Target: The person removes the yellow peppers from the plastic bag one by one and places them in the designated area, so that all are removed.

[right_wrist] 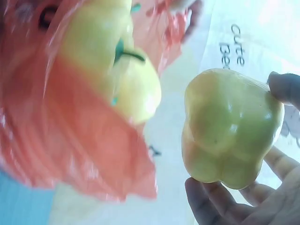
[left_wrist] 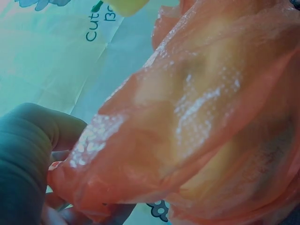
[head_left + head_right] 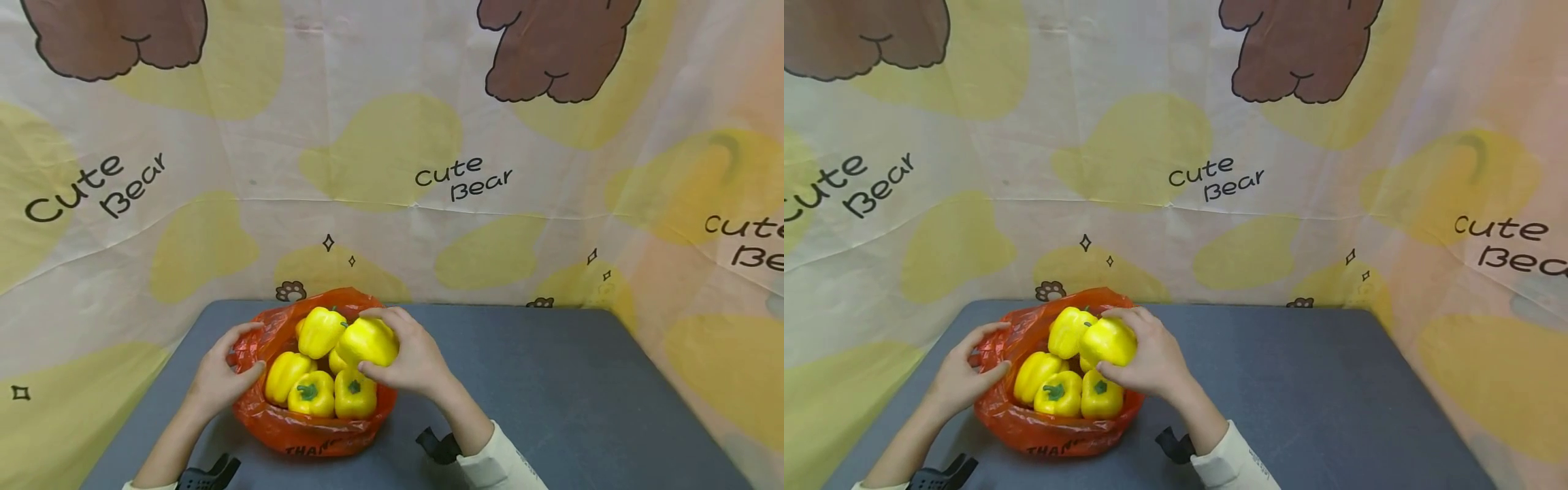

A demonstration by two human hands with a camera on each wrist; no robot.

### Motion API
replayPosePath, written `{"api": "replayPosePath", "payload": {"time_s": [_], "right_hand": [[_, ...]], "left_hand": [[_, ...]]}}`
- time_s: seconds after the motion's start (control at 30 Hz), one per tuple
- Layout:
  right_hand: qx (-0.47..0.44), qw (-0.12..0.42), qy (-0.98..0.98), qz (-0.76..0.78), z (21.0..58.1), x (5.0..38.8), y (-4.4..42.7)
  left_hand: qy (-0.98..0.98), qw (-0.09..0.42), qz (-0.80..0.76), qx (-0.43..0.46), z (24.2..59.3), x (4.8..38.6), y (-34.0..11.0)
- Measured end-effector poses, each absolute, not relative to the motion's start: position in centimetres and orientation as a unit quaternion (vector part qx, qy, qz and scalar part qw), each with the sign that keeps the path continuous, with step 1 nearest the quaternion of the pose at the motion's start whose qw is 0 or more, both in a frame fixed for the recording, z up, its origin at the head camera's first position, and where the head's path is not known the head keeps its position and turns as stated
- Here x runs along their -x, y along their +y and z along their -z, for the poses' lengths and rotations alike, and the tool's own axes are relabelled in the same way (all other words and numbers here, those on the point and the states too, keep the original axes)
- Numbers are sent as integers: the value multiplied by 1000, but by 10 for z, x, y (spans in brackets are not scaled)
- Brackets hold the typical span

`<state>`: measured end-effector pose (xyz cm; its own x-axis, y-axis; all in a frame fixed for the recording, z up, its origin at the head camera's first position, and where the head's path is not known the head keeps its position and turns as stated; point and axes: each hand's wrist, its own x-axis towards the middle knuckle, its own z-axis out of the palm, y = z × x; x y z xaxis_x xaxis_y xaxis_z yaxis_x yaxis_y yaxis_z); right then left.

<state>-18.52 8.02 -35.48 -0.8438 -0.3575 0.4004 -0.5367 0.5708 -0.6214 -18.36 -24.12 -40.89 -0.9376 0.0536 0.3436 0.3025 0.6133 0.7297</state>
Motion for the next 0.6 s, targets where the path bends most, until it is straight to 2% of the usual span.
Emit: {"api": "replayPosePath", "payload": {"time_s": [0.43, 0.6], "right_hand": [[-194, 181, -888, -375, 359, 197, 134], [-172, 187, -893, -371, 366, 201, 148]], "left_hand": [[-883, 152, 432, 102, 410, 185, -242], [-883, 150, 434, 96, 410, 184, -242]]}}
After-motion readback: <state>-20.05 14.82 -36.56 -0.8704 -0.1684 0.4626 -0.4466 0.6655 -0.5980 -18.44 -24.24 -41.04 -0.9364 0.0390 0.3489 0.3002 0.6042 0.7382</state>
